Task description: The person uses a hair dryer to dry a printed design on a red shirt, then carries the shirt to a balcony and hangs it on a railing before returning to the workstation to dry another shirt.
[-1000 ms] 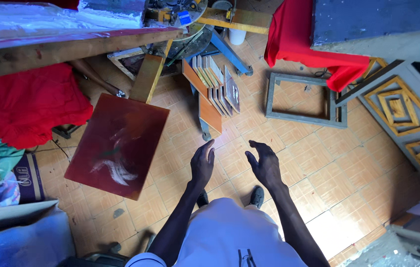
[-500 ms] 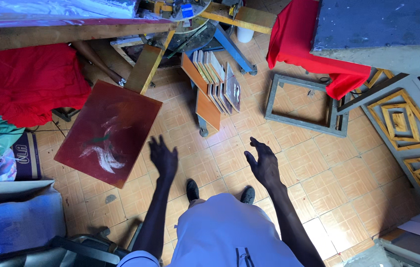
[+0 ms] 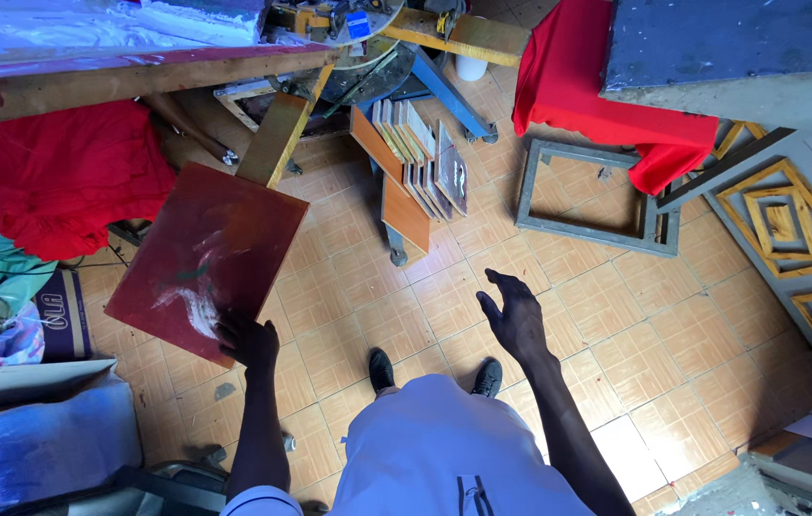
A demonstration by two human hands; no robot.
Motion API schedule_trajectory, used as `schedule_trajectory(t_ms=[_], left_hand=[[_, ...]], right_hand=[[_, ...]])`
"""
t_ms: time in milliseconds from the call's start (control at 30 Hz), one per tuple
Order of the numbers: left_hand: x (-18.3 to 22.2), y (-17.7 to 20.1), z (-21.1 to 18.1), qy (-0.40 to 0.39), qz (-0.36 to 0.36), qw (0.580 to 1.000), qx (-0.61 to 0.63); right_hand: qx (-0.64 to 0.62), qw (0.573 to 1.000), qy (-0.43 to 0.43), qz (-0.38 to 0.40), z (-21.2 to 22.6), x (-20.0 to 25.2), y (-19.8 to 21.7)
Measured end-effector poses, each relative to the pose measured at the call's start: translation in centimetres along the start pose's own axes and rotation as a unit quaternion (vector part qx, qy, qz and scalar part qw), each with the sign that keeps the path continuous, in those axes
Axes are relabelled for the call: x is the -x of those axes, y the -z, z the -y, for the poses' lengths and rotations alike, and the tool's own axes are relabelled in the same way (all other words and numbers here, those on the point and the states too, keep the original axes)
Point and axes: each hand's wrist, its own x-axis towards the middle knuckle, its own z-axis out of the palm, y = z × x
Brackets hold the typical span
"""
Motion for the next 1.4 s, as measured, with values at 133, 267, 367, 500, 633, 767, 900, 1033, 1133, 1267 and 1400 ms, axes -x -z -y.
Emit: schedule_trajectory(t_ms=[133,267,367,500,633,767,900,1033,1133,1267,1400], left_hand=[[0.5,-0.5,0.7,-0.022,-0.020,0.999,-0.029],[0.4,0.4,0.1,0.009,0.036,0.999,-0.024],[0.3,1.2,-1.3,0.051,0.132,0.989,0.036],[0.6,0.7,-3.5,0.033,0.165,0.983,0.067],[0.7,0.2,-7.2,-0.015,0.189,0.979,0.070],[1.0,2.5,-11.6,-0.073,0.184,0.958,0.208],[1.2,7.9,-15.6,-0.114,0.168,0.937,0.285],[1.0,11.4,-16.8,-0.099,0.194,0.924,0.314],[2.0,12.1,-15.7,-0.121,0.137,0.933,0.310],[1.7,11.9,-13.8,-0.154,0.070,0.924,0.344],[-0.5,11.1,-11.9,-0.186,0.082,0.926,0.319]], right_hand=[[0.004,1.000,0.005,0.002,-0.2,0.2,-0.4],[0.001,1.000,-0.002,0.007,0.2,0.5,-0.2],[0.004,1.000,-0.003,0.009,0.2,0.6,0.0],[0.005,1.000,-0.009,0.013,0.0,0.6,0.3],[0.009,1.000,-0.007,0.013,-0.3,0.1,1.2],[-0.018,1.000,-0.005,-0.004,-1.4,-0.2,2.2],[0.009,0.999,0.046,-0.004,-3.9,-1.1,3.0],[0.006,0.997,0.072,-0.009,-4.5,-2.4,3.8],[0.030,0.994,0.093,0.043,-4.4,-3.4,3.3],[0.033,0.984,0.135,0.109,-2.2,-6.4,-0.2],[0.038,0.973,0.158,0.163,1.8,-8.9,-4.8]])
